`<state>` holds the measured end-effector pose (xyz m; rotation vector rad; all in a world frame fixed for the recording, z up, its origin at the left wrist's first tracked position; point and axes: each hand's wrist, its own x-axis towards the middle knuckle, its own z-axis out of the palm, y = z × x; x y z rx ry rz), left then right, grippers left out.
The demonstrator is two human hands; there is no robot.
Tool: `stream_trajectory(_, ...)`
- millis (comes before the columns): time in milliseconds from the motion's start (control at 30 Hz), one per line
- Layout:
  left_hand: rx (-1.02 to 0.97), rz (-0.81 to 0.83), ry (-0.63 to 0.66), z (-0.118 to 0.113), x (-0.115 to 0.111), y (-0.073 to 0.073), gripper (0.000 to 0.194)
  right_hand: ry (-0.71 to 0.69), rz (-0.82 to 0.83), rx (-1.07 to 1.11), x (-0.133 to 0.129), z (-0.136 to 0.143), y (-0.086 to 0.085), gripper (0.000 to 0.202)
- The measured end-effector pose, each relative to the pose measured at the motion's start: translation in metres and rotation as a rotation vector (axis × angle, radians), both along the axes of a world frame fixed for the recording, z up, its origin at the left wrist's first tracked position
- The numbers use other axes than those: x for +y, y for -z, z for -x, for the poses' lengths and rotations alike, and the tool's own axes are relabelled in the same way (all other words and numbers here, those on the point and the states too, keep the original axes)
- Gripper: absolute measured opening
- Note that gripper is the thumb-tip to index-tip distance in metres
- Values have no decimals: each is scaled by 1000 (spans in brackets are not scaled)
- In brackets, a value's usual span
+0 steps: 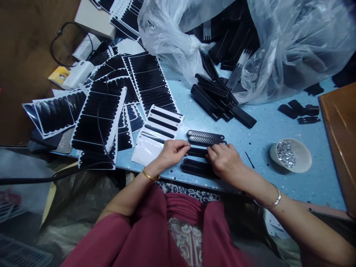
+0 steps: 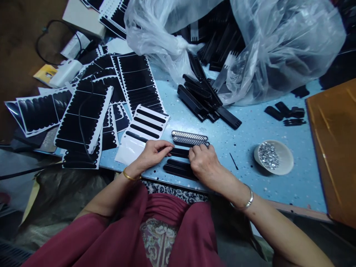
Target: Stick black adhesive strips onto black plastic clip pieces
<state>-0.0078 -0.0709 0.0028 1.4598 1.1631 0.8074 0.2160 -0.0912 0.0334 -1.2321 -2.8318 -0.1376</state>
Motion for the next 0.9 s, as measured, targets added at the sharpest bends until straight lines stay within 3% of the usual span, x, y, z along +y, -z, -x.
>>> stream_trajectory(300,41,-20,7,-1,2,-1,15,12,-42,167,2,-7,6,24)
stream_trajectory(633,62,-59,22,-1,3,2,16,39,120,435,2,-21,21,26)
stream_trajectory(900,55,-46,25,-1,3,-1,16,46,124,510,0,-21,26,26)
